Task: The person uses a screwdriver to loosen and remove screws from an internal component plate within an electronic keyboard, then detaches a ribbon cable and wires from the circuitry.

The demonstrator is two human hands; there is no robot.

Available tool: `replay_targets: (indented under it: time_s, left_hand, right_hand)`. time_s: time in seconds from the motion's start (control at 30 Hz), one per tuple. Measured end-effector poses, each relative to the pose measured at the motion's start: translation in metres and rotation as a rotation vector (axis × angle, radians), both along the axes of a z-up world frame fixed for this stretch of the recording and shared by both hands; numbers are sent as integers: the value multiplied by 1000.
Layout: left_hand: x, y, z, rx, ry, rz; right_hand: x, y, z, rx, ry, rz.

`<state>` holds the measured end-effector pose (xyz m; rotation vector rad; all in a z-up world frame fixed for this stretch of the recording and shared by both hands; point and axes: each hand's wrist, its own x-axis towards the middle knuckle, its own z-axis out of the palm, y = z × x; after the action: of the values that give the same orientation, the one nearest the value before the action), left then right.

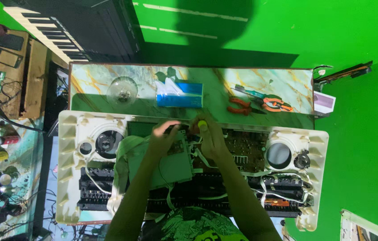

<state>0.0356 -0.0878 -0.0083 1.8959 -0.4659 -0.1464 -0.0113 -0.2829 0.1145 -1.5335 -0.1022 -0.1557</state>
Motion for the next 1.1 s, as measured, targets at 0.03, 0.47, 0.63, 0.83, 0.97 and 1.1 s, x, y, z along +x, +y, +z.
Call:
replay_targets:
  time_s: [0.03,0.47,0.63,0.83,0.97,1.1]
  left_hand:
    - [1,0,4,42,58,14]
    - [-12,-6,42,-168,94,174]
    - [-21,-7,43,-180,89,217]
    - [-29,-15,52,-180,52,215]
    - [-32,-19,59,-189,71,220]
    - [-35,-21,61,-177,52,202]
  right_hand:
    - [0,-1,2,-39,1,-7]
    - [8,-7,2,-146,-20,53]
    - [8,-12,9,-235,-103,118]
    - [6,-10,19,-271,-114,155]
    - [3,-7,21,-296,-135,157]
    - [3,-11,28,-283,-155,157]
